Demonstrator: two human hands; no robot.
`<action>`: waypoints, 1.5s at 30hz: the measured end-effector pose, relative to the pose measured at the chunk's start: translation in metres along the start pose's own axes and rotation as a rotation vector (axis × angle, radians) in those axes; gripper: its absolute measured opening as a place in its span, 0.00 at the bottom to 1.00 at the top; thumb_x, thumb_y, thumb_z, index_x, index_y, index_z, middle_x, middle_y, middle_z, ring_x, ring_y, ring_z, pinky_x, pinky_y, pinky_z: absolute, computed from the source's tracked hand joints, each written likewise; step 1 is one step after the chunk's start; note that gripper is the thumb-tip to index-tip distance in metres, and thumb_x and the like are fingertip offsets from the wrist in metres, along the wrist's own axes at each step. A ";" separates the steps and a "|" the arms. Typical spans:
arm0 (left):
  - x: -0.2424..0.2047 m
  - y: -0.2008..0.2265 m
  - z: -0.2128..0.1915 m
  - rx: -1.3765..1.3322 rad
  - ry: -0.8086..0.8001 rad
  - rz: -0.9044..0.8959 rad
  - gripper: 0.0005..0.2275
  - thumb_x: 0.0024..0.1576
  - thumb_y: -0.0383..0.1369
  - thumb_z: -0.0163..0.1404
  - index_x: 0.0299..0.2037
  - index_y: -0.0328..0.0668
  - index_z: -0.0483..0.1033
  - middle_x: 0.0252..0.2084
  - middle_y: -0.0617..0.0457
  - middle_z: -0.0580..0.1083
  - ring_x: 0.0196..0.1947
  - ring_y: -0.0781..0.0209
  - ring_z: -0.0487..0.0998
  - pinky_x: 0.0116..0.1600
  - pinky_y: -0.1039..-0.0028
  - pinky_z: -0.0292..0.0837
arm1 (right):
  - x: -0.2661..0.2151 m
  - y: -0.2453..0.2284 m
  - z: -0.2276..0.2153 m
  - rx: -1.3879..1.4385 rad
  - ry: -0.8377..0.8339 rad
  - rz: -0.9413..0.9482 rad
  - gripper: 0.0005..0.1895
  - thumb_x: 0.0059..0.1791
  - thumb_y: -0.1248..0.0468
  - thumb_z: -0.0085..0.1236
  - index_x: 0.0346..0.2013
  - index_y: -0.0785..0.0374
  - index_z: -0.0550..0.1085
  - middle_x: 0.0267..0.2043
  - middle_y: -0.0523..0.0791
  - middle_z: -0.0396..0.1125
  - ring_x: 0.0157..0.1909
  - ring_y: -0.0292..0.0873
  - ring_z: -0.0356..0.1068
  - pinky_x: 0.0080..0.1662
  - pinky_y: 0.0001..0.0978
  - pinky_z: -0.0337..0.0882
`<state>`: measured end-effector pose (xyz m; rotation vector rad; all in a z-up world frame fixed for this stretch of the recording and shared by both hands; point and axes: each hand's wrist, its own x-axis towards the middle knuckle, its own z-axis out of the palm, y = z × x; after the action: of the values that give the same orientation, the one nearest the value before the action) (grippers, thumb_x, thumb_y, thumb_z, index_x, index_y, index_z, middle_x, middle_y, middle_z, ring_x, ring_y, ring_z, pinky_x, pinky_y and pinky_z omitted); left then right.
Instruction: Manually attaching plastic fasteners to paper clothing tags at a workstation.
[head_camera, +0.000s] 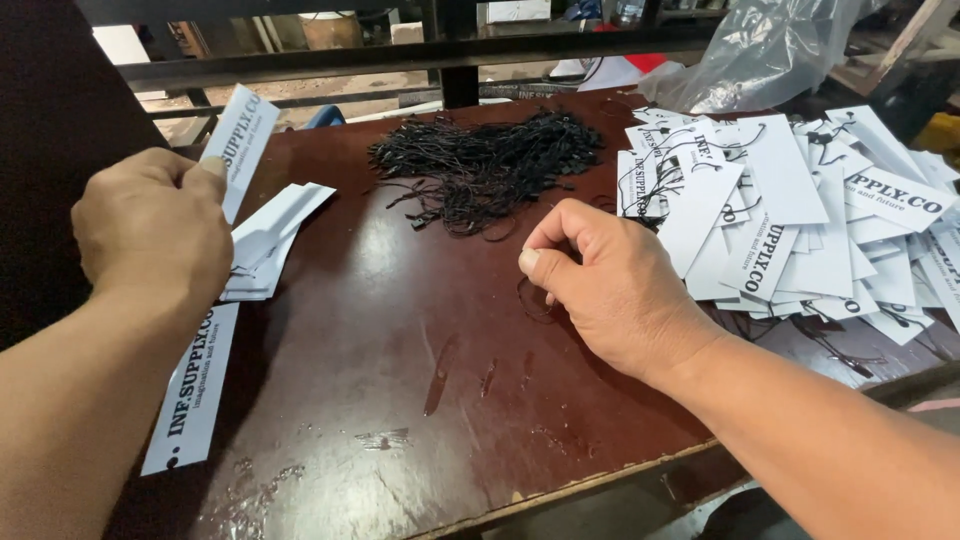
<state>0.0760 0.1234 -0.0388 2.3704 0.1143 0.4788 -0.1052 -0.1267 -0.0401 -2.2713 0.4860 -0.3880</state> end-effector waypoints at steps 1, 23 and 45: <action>0.004 -0.005 0.003 -0.032 0.019 0.063 0.10 0.69 0.41 0.53 0.43 0.49 0.84 0.39 0.47 0.80 0.37 0.46 0.78 0.43 0.53 0.71 | 0.000 0.000 0.000 0.006 -0.001 0.002 0.07 0.50 0.59 0.56 0.28 0.53 0.75 0.26 0.37 0.74 0.28 0.35 0.71 0.38 0.30 0.69; -0.036 0.038 0.001 -0.133 -0.192 -0.039 0.17 0.52 0.27 0.45 0.46 0.55 0.84 0.33 0.51 0.79 0.28 0.54 0.73 0.31 0.61 0.66 | 0.000 -0.001 -0.001 0.018 0.008 0.007 0.07 0.50 0.59 0.56 0.28 0.53 0.75 0.26 0.37 0.74 0.28 0.34 0.72 0.38 0.30 0.70; -0.129 0.099 0.062 -1.543 -0.874 -0.273 0.13 0.56 0.24 0.53 0.51 0.34 0.75 0.50 0.42 0.80 0.27 0.59 0.76 0.32 0.72 0.77 | 0.007 0.004 -0.005 0.245 0.142 0.117 0.12 0.56 0.57 0.51 0.29 0.54 0.69 0.23 0.40 0.64 0.26 0.37 0.61 0.31 0.32 0.63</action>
<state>-0.0257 -0.0174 -0.0555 0.8347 -0.2546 -0.5129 -0.1021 -0.1359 -0.0387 -1.9783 0.6059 -0.5222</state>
